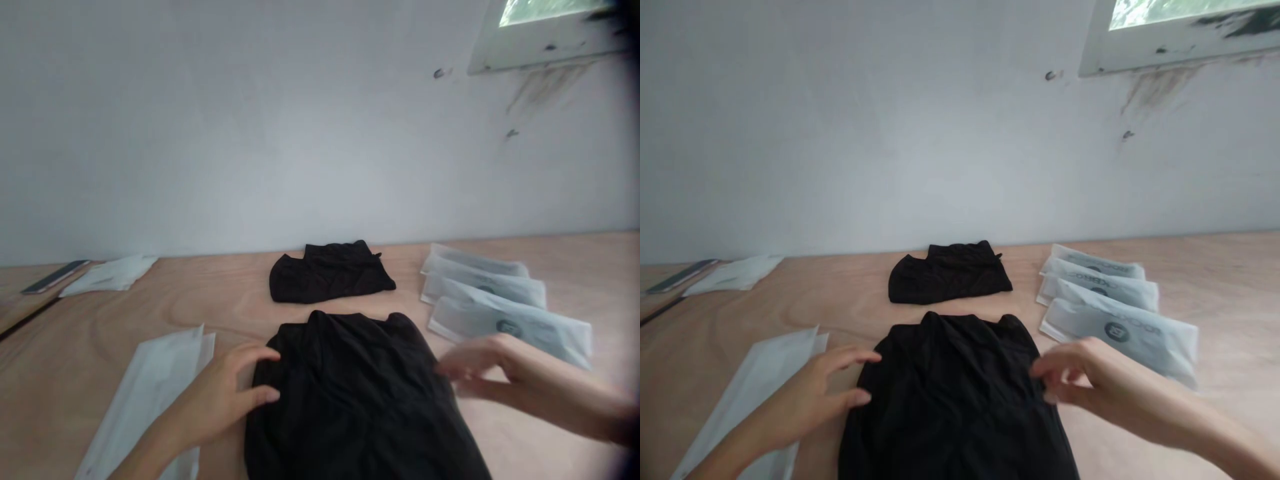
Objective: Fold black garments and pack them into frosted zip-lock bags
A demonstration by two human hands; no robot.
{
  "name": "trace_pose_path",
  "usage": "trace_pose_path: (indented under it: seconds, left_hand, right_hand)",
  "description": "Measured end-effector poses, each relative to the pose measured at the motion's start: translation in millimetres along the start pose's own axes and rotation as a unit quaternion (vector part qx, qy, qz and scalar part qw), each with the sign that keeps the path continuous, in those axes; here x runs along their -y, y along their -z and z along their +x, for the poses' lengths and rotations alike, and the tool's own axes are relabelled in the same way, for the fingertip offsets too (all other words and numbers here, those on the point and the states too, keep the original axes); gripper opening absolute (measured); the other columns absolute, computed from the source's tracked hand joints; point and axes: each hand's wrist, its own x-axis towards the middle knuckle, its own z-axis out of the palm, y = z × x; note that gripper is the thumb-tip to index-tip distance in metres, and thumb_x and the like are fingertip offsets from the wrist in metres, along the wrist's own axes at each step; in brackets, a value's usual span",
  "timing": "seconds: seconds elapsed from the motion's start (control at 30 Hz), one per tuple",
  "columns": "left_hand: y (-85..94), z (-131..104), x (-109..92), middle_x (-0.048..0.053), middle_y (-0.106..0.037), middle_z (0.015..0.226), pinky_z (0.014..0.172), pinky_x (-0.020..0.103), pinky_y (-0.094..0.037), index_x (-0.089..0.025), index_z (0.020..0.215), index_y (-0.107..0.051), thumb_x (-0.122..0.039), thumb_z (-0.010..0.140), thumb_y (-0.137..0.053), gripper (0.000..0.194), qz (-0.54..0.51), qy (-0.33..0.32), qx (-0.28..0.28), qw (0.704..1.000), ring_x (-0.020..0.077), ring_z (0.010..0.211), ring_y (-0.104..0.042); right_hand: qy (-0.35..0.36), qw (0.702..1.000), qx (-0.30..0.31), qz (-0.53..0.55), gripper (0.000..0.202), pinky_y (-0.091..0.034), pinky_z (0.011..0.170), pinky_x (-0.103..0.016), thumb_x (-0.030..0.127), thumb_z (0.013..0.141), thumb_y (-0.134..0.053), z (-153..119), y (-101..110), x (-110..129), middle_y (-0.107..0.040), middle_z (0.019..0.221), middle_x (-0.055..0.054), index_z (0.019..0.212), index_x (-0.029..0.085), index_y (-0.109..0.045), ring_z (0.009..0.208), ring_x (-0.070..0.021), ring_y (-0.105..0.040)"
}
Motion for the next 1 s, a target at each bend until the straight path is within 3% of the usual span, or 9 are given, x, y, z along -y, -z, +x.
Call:
trace_pose_path:
  seconds: [0.03, 0.13, 0.2, 0.3, 0.4, 0.5, 0.67, 0.83, 1.0]
  left_hand:
    - [-10.3, 6, 5, 0.006, -0.062, 0.126, 0.096, 0.038, -0.045, -0.028, 0.121, -0.060, -0.034, 0.075, -0.072, 0.049, -0.014, 0.014, -0.018, 1.000, 0.0250, 0.112, -0.059]
    - [-38.2, 45, 25, 0.012, -0.068, 0.111, 0.085, 0.039, -0.051, -0.015, 0.114, -0.061, -0.028, 0.068, -0.076, 0.051, -0.036, 0.035, -0.041, 0.998, 0.0279, 0.099, -0.064]
    - [-47.8, 72, 31, 0.007, -0.072, 0.085, 0.070, 0.035, -0.053, -0.012, 0.094, -0.067, -0.023, 0.064, -0.077, 0.034, -0.041, 0.031, -0.025, 0.998, 0.0254, 0.079, -0.067]
    - [-48.8, 94, 28, 0.000, -0.065, 0.065, 0.058, 0.028, -0.050, -0.013, 0.071, -0.066, -0.016, 0.065, -0.073, 0.011, -0.045, 0.007, -0.024, 0.999, 0.0200, 0.063, -0.063]
    - [-45.3, 84, 17, 0.002, -0.064, 0.076, 0.069, 0.029, -0.049, -0.014, 0.077, -0.066, -0.012, 0.073, -0.063, 0.005, -0.037, -0.029, -0.070, 0.996, 0.0191, 0.076, -0.062]
    - [-44.3, 47, 10, 0.004, -0.061, 0.089, 0.083, 0.031, -0.045, -0.019, 0.084, -0.068, -0.005, 0.077, -0.051, 0.023, -0.019, -0.075, -0.082, 0.994, 0.0187, 0.089, -0.058]
    - [-41.0, -6, 11, 0.003, -0.062, 0.102, 0.091, 0.036, -0.042, -0.028, 0.103, -0.069, -0.014, 0.072, -0.067, 0.034, 0.046, -0.146, 0.049, 0.987, 0.0223, 0.100, -0.057]
    - [-39.7, 21, 15, 0.007, -0.060, 0.110, 0.090, 0.035, -0.045, -0.022, 0.104, -0.065, -0.033, 0.076, -0.069, 0.030, 0.082, -0.080, -0.017, 0.993, 0.0233, 0.103, -0.057]
    - [-41.4, 50, 11, -0.001, -0.060, 0.074, 0.065, 0.026, -0.046, -0.018, 0.070, -0.056, -0.021, 0.075, -0.067, 0.013, 0.099, -0.074, -0.041, 0.991, 0.0164, 0.071, -0.058]
  right_hand:
    - [-0.006, 0.999, 0.050, 0.002, 0.023, -0.057, 0.073, -0.032, 0.036, 0.081, -0.064, 8, -6, 0, -0.075, 0.097, -0.003, 0.102, 0.031, -0.072, 0.084, -0.0229, -0.069]
    - [0.006, 0.999, 0.036, -0.007, 0.041, -0.048, 0.094, -0.041, 0.026, 0.078, -0.061, 46, -28, -8, -0.068, 0.120, -0.006, 0.119, 0.026, -0.064, 0.110, -0.0266, -0.061]
    - [0.009, 0.999, 0.033, -0.015, 0.046, -0.049, 0.092, -0.040, 0.018, 0.072, -0.063, 69, -42, -17, -0.070, 0.113, -0.007, 0.118, 0.022, -0.064, 0.106, -0.0268, -0.063]
    - [0.009, 0.999, 0.030, -0.024, 0.026, -0.053, 0.078, -0.035, 0.016, 0.070, -0.062, 83, -49, -24, -0.075, 0.089, -0.006, 0.093, 0.020, -0.071, 0.086, -0.0248, -0.069]
    - [0.019, 0.999, 0.009, -0.027, 0.014, -0.051, 0.077, -0.034, 0.022, 0.080, -0.056, 70, -41, -19, -0.072, 0.085, -0.006, 0.083, 0.021, -0.070, 0.084, -0.0234, -0.066]
    - [0.037, 0.999, 0.008, -0.031, 0.021, -0.049, 0.077, -0.035, 0.027, 0.087, -0.050, 32, -30, -2, -0.067, 0.083, -0.007, 0.087, 0.023, -0.071, 0.085, -0.0235, -0.062]
    - [0.040, 0.990, 0.133, -0.014, 0.024, -0.050, 0.076, -0.036, 0.044, 0.080, -0.067, -21, -27, 16, -0.068, 0.091, -0.005, 0.100, 0.031, -0.072, 0.087, -0.0236, -0.062]
    - [0.023, 0.998, 0.040, -0.050, 0.029, -0.051, 0.086, -0.040, 0.039, 0.090, -0.057, 4, -35, 13, -0.065, 0.112, -0.008, 0.114, 0.025, -0.064, 0.099, -0.0230, -0.062]
    - [0.003, 0.997, 0.014, -0.077, 0.027, -0.052, 0.085, -0.040, 0.035, 0.093, -0.054, 28, -36, 18, -0.058, 0.123, -0.007, 0.116, 0.020, -0.059, 0.100, -0.0204, -0.060]
